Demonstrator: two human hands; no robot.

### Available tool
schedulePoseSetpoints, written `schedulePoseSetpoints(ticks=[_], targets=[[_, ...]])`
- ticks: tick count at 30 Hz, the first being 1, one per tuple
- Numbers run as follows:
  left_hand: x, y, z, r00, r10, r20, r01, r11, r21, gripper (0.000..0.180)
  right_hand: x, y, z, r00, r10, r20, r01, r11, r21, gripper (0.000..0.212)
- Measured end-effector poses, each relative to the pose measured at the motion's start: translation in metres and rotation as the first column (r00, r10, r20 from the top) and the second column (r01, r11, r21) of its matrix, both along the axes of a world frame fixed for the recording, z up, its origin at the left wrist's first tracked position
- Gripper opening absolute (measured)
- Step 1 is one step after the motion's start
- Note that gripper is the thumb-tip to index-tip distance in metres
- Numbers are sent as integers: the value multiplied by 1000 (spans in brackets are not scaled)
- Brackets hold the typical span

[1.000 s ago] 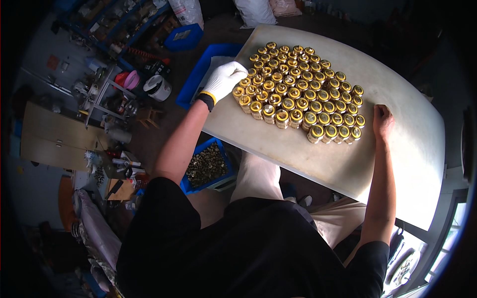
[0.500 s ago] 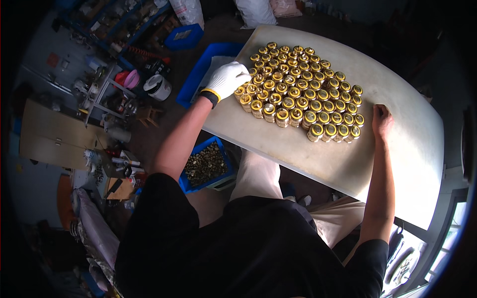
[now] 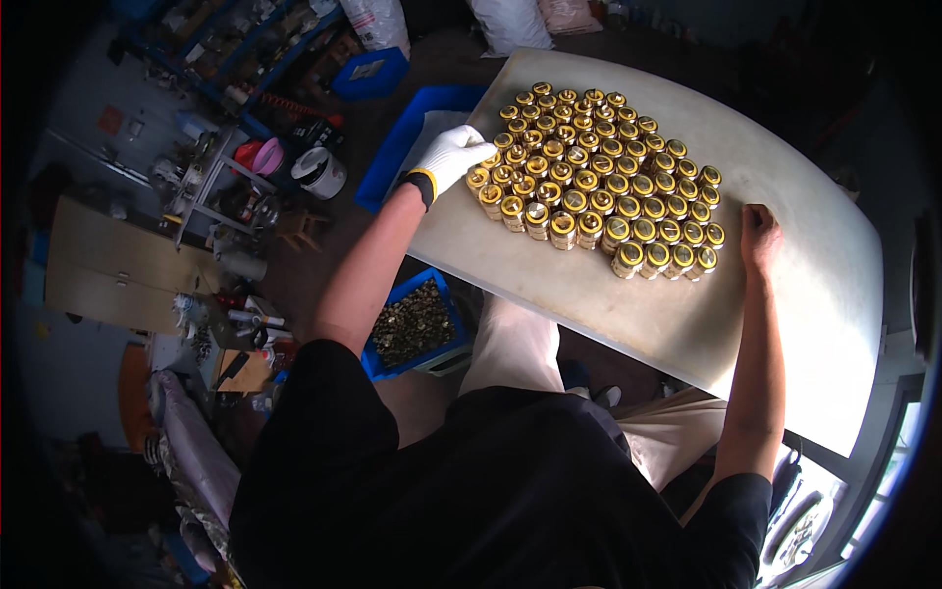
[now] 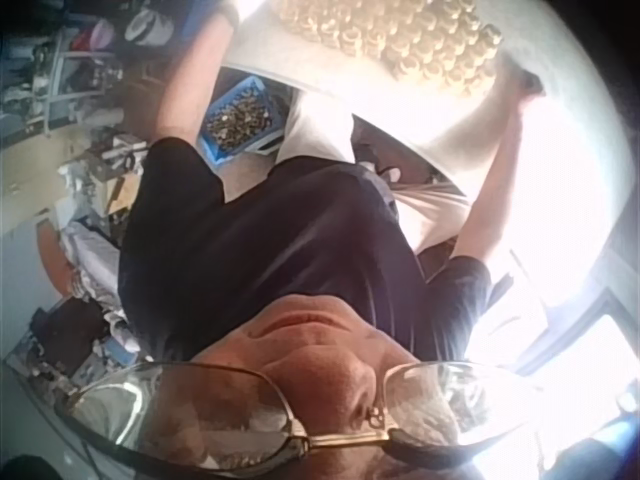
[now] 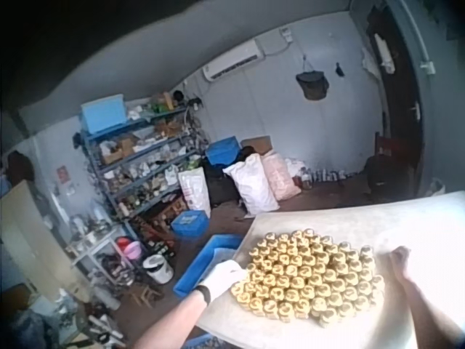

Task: Arranging a large number of small gold-colored metal components into a organized cluster on a work surface.

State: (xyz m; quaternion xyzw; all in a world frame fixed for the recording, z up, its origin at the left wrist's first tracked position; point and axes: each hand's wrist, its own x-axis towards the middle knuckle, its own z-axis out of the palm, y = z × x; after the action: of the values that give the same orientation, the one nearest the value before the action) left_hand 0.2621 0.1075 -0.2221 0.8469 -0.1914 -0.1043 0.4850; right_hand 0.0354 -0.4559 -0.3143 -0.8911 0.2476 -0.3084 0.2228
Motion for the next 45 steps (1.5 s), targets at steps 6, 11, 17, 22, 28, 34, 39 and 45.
schedulePoseSetpoints(ticks=[6, 11, 17, 22, 28, 34, 39, 45], targets=[[-23, 1, 22, 993, 43, 111, -51, 996, 68, 24, 1, -3, -3, 1000, -3, 7, 3, 1000, -20, 29], [-47, 10, 23, 984, 65, 168, -108, 959, 261, 31, 2, -3, -2, 1000, 5, 11, -5, 1000, -25, 28], [-53, 22, 4, 991, 120, -60, -124, 991, -59, 21, 0, 2, 3, 1000, -1, 15, 1, 1000, -10, 27], [-56, 21, -4, 988, 147, -41, -150, 984, -96, 18, -1, 4, 5, 1000, 0, 19, 0, 1000, 7, 28], [-62, 20, 9, 992, 107, 58, -107, 994, -4, 20, -2, 1, 4, 1000, 2, 13, -2, 1000, -1, 31], [-65, 3, 29, 869, -186, 459, 133, 980, 147, 12, -1, 0, 3, 999, 20, -26, -20, 1000, -24, 32], [-60, -8, 37, 764, -376, 524, 169, 901, 400, 20, -2, 2, 4, 1000, -10, -17, 10, 1000, -20, 31], [-62, -6, 44, 775, -394, 494, 215, 900, 379, 16, -2, 3, 5, 1000, -8, -22, 8, 1000, 2, 31]])
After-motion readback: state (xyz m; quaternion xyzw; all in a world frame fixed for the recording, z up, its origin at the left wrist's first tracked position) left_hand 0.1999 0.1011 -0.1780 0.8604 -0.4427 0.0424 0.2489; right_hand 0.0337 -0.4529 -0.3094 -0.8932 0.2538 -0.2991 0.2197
